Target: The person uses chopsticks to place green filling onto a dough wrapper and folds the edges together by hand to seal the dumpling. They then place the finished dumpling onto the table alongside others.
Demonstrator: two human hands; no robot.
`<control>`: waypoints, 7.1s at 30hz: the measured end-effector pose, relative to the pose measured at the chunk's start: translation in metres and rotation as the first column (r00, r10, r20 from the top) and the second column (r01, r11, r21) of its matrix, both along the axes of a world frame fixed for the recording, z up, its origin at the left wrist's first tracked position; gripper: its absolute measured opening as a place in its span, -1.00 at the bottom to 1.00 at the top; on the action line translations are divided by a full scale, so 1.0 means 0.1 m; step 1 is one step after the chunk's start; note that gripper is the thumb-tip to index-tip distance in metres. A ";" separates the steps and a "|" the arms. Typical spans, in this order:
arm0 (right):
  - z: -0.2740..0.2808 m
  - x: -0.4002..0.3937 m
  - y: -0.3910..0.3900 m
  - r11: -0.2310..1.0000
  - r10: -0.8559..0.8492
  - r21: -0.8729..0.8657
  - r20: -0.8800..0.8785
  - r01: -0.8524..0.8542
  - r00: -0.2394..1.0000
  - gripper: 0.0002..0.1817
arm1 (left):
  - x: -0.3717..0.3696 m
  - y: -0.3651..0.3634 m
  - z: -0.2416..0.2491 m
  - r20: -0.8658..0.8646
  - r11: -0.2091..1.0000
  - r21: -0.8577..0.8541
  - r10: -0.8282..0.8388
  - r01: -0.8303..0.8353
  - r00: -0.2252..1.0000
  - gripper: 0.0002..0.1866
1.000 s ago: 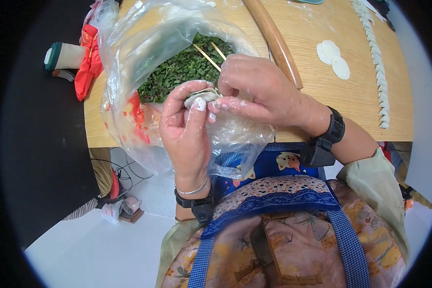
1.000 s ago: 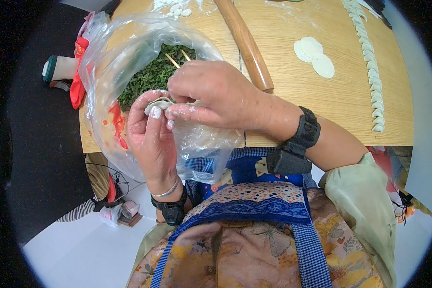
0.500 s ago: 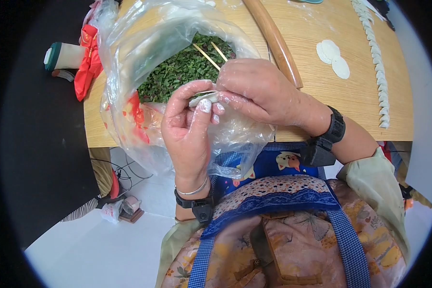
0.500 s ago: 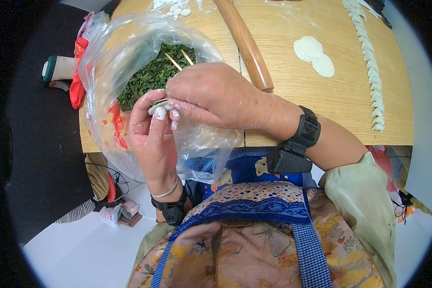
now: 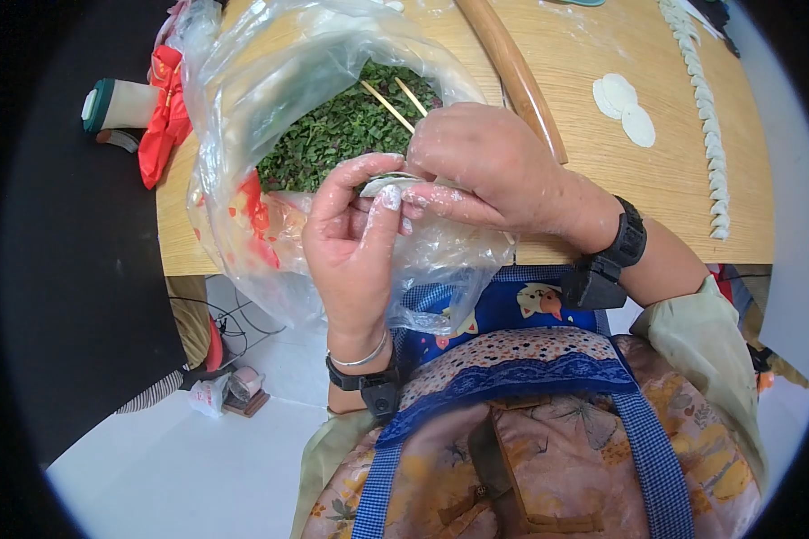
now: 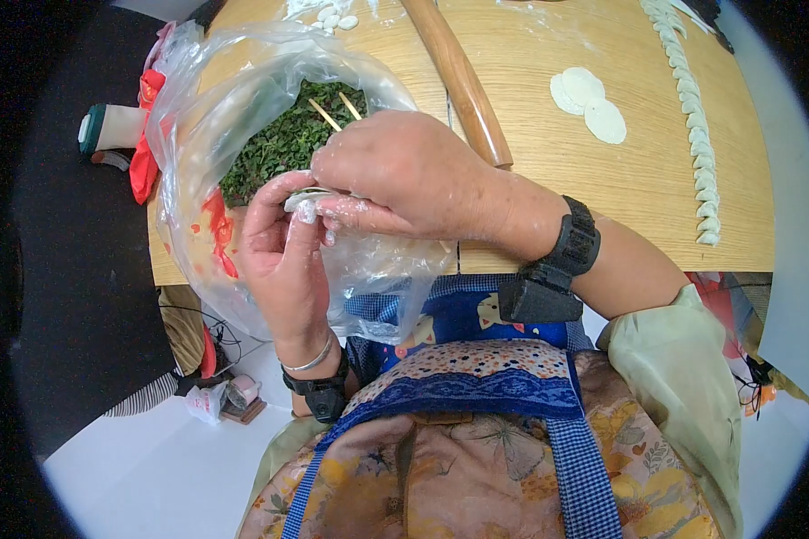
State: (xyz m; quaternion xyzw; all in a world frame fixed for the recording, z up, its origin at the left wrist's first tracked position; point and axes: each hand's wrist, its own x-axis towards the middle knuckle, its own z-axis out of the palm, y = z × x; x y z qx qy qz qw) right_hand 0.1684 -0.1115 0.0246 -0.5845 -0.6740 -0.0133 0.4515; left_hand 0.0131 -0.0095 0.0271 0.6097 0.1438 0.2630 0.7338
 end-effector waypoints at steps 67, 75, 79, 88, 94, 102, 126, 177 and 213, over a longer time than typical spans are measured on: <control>0.02 -0.04 -0.01 0.999 -0.002 0.032 -0.179 0.008 0.984 -0.84 | 0.02 -0.04 -0.01 -0.075 0.995 0.079 0.067 -0.061 0.995 -0.57; 0.01 -0.05 -0.01 0.999 0.001 0.047 -0.181 0.008 0.983 -0.86 | 0.03 -0.05 -0.02 -0.057 0.995 0.076 0.069 -0.064 0.996 -0.58; 0.03 -0.05 -0.01 0.999 0.009 0.035 -0.191 -0.002 0.981 -0.86 | 0.04 -0.05 -0.02 -0.032 0.995 0.078 0.070 -0.068 0.997 -0.57; 0.08 -0.05 -0.04 0.997 -0.060 -0.061 -0.157 0.051 0.986 -0.79 | 0.06 -0.05 0.00 -0.050 0.979 0.165 0.126 -0.116 0.991 -0.61; 0.06 -0.06 -0.03 0.990 -0.141 -0.040 -0.251 0.136 0.958 -0.69 | 0.11 0.09 0.01 -0.041 0.985 0.136 0.116 -0.110 0.992 -0.65; 0.00 -0.05 0.03 0.984 -0.143 0.088 -0.126 0.154 0.982 -0.69 | 0.13 0.14 0.08 0.014 0.966 0.211 0.147 -0.147 0.989 -0.67; -0.04 -0.46 0.29 0.961 0.178 -0.256 0.286 -0.104 0.942 -0.92 | -0.10 0.27 0.15 0.109 0.933 0.152 0.312 -0.326 0.944 -0.67; 0.09 -0.06 0.00 0.984 -0.163 0.013 -0.310 0.176 0.936 -0.85 | 0.21 -0.09 0.04 -0.016 0.991 -0.128 -0.050 0.047 0.999 -0.52; 0.14 -0.06 0.00 0.989 -0.015 0.140 -0.194 0.043 0.981 -0.67 | 0.09 0.00 0.08 -0.108 0.986 -0.151 -0.089 0.073 0.990 -0.62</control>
